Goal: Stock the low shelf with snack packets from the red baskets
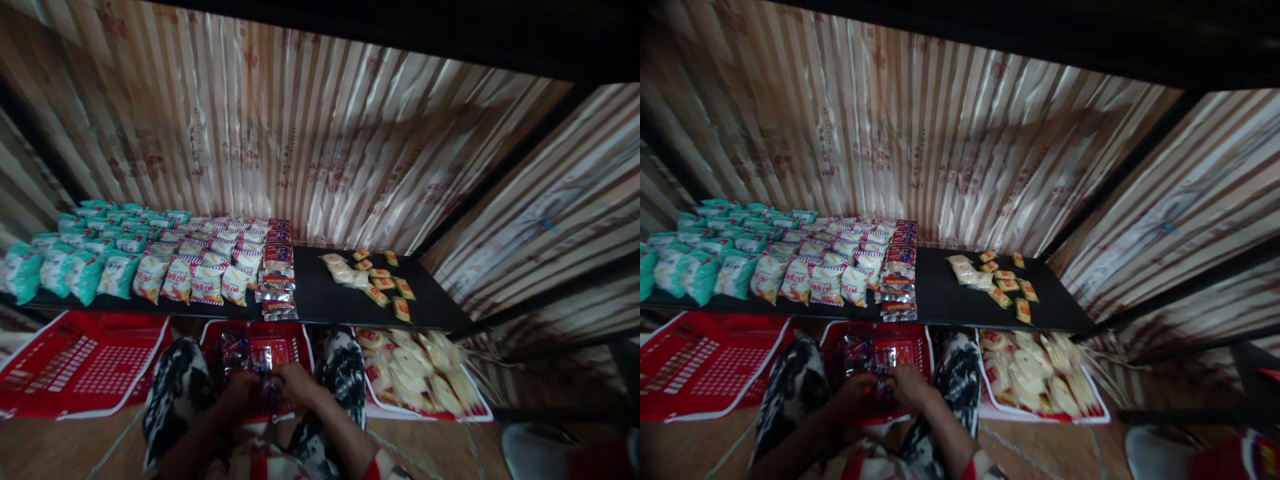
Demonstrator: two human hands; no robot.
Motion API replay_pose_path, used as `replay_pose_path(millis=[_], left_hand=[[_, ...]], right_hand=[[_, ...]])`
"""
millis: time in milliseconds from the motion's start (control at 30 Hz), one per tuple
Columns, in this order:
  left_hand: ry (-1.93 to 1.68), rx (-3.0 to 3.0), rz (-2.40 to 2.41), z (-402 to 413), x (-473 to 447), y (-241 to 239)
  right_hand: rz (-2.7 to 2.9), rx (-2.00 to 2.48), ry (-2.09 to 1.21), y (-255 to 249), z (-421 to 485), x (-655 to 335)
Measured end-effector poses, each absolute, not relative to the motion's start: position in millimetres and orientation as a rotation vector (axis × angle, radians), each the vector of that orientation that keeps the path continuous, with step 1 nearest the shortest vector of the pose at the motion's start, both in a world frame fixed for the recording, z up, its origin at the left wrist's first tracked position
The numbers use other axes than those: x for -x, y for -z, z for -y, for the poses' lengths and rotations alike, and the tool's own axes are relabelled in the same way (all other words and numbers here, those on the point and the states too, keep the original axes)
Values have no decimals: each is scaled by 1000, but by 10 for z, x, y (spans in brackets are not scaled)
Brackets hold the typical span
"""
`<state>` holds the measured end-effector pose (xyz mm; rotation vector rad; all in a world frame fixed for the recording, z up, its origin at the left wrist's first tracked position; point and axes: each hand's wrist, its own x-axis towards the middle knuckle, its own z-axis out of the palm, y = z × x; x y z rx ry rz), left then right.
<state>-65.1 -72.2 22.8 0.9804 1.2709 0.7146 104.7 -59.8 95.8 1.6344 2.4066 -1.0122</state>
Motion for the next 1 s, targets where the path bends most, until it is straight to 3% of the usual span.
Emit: replay_pose_path(millis=[167,433,633,833,1000], left_hand=[[-585,-1005,-967,736,743,-468],[-779,-1263,-1045,642,754,-961],[-889,-1299,-1068,653,735,-1330],[-1023,-1145,-1059,640,751,-1628],[-977,-727,-699,683,635,-1834]], right_hand=[[-2671,-1713,1127,-1512,340,-1192],[-2858,-1773,1294,-2070,176,-1349],[-2752,-1918,1892,-2305,165,-1408],[-2337,-2337,2356,-2275,182,-1485],[-1763,-2064,3096,-2128,363,-1345]])
